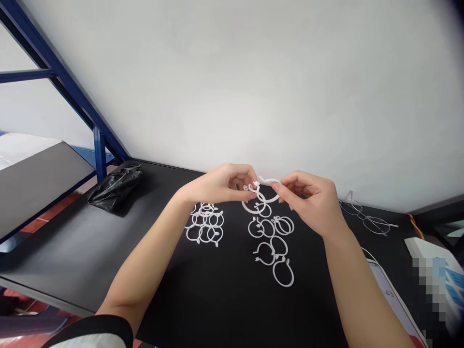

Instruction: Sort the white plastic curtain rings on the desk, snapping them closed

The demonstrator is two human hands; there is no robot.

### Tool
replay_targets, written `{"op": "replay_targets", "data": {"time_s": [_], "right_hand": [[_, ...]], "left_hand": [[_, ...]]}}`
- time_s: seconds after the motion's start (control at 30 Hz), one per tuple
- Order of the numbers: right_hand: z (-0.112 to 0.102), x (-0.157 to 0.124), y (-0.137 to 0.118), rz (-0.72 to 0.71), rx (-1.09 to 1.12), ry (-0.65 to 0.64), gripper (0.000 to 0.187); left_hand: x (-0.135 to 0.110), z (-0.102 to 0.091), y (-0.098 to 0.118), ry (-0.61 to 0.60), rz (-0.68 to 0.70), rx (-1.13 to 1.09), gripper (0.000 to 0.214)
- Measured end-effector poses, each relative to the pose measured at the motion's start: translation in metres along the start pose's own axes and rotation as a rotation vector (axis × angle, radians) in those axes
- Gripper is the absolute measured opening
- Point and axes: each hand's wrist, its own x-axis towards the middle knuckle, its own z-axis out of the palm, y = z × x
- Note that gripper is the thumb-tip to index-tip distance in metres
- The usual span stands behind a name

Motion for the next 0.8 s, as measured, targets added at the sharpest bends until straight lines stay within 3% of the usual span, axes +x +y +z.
{"op": "replay_targets", "data": {"time_s": [0.3,0.6,0.8], "right_hand": [[-0.006,0.000,0.000,0.013,-0.021,-0.029,0.035],[-0.010,0.000,-0.002,0.094,-0.060,-0.231,0.037],[-0.009,0.000,-0.003,0.132,-0.033,-0.336,0.028]], "left_hand": [[-0.003,-0.010,-0.003,0.009,-0.029,0.041,0.028],[-0.005,-0.015,-0.004,0.046,0.003,-0.242,0.033],[-0.004,-0.013,-0.004,0.063,0.020,-0.422,0.039]]}}
